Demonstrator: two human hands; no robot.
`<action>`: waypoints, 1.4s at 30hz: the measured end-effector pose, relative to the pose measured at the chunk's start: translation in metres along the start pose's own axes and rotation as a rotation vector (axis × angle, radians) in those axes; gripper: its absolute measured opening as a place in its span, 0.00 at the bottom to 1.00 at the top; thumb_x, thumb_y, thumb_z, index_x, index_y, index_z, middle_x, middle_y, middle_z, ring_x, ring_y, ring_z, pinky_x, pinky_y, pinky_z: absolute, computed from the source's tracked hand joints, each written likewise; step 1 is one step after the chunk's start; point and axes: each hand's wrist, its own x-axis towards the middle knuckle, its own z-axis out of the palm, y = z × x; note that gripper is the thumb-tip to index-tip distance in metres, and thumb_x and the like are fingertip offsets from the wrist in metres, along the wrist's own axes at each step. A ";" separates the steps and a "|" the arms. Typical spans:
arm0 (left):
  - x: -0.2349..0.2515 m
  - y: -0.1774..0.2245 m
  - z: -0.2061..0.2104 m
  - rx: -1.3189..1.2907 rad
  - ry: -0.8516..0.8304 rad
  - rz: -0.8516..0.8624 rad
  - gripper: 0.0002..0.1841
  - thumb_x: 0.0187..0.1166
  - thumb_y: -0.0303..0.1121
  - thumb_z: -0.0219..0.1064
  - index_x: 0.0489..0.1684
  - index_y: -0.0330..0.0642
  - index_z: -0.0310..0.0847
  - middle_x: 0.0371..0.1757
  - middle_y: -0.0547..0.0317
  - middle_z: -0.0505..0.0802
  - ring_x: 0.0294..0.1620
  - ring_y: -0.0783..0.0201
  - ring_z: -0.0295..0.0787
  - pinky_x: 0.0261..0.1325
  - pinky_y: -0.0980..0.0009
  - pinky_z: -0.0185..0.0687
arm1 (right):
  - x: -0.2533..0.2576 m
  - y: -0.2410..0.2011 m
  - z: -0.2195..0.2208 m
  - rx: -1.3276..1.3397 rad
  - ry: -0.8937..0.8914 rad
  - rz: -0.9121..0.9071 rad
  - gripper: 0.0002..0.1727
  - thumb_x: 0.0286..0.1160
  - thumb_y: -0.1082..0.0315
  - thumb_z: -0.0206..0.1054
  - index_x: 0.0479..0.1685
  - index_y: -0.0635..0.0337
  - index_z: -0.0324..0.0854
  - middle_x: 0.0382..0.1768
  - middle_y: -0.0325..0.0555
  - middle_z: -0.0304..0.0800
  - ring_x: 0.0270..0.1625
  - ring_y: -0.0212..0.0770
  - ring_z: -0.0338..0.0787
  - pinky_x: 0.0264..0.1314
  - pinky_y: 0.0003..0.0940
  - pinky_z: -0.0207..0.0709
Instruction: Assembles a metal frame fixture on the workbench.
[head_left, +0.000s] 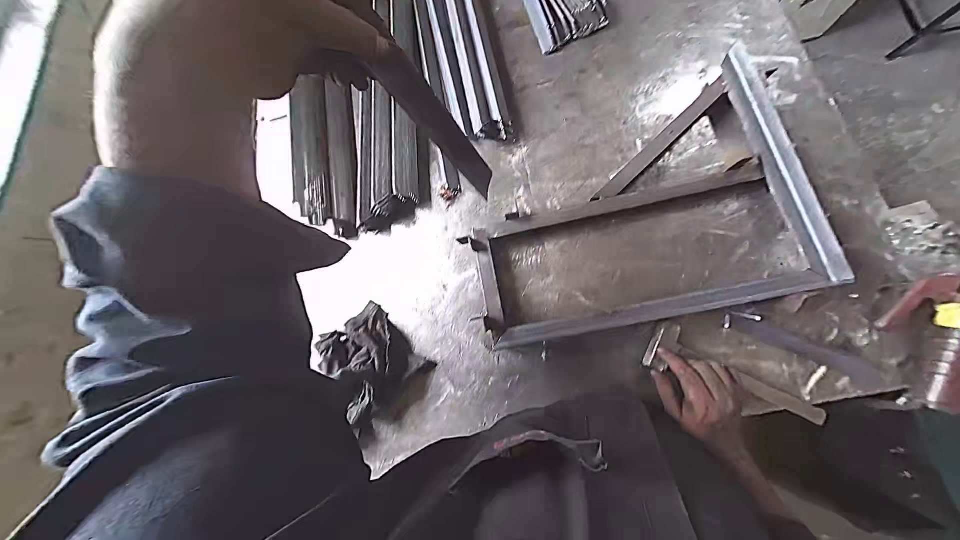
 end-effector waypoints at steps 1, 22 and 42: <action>-0.016 -0.003 0.000 0.008 -0.058 0.025 0.03 0.70 0.40 0.77 0.33 0.57 0.91 0.34 0.70 0.94 0.31 0.74 0.89 0.33 0.76 0.86 | 0.000 -0.002 -0.002 -0.001 -0.004 0.006 0.23 0.84 0.47 0.58 0.55 0.51 0.92 0.31 0.50 0.91 0.36 0.51 0.88 0.46 0.47 0.76; -0.024 -0.048 0.178 0.542 -0.372 -0.307 0.13 0.78 0.37 0.72 0.45 0.34 0.91 0.40 0.43 0.92 0.41 0.49 0.88 0.53 0.42 0.80 | 0.002 -0.004 0.000 -0.011 -0.017 0.010 0.21 0.86 0.50 0.58 0.57 0.53 0.92 0.35 0.52 0.94 0.41 0.54 0.91 0.51 0.51 0.78; -0.090 -0.057 0.199 0.275 -0.061 -0.220 0.29 0.83 0.43 0.69 0.79 0.39 0.75 0.66 0.42 0.91 0.65 0.45 0.91 0.72 0.41 0.80 | 0.005 -0.005 0.001 -0.057 -0.029 -0.027 0.23 0.83 0.51 0.58 0.54 0.57 0.93 0.32 0.54 0.93 0.36 0.56 0.89 0.48 0.53 0.76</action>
